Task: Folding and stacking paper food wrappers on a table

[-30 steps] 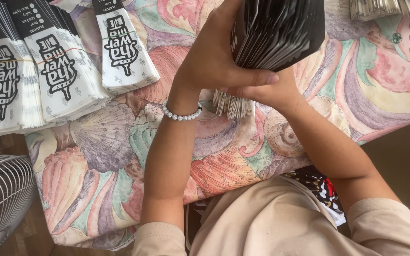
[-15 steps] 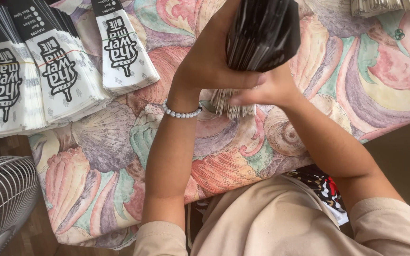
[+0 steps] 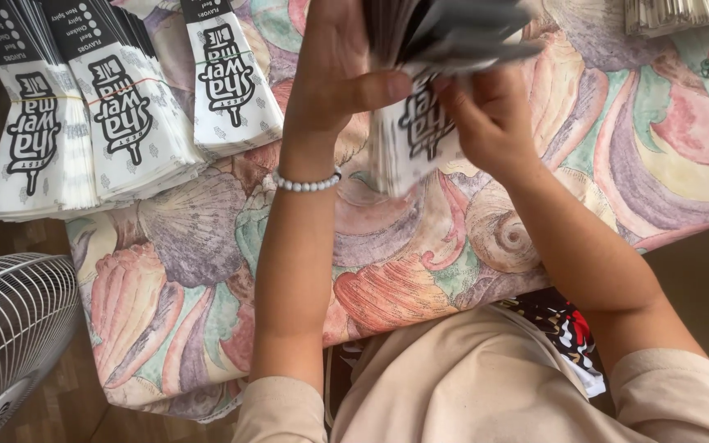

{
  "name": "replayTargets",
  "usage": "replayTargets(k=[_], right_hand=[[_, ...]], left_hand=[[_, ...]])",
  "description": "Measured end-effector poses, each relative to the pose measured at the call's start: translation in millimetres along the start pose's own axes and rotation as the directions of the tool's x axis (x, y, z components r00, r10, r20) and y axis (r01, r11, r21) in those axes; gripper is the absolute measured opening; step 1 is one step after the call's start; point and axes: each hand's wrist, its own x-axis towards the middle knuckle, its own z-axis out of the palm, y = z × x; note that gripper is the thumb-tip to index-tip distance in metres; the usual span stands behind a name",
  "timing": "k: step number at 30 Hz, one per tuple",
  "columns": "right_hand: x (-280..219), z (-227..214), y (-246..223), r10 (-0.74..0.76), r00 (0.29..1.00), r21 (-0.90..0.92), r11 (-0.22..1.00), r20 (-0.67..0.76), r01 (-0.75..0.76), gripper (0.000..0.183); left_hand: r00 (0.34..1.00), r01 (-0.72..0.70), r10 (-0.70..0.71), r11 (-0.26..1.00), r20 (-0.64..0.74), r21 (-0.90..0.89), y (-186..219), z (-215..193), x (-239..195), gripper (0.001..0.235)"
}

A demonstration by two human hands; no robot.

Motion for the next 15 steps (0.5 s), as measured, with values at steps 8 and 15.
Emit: replayTargets(k=[8,15], right_hand=[[0.8,3.2,-1.3,0.177,0.978,0.018,0.984,-0.113,-0.176,0.032],[6.7,6.9,-1.0,0.067,0.980,0.107,0.993,-0.189,-0.047,0.061]], left_hand=[[0.908,0.202,0.137,0.683,-0.395,0.702,-4.8,63.2,2.2,0.063],[0.909,0.163,0.173,0.691,-0.380,0.704,-10.1,60.4,-0.8,0.063]])
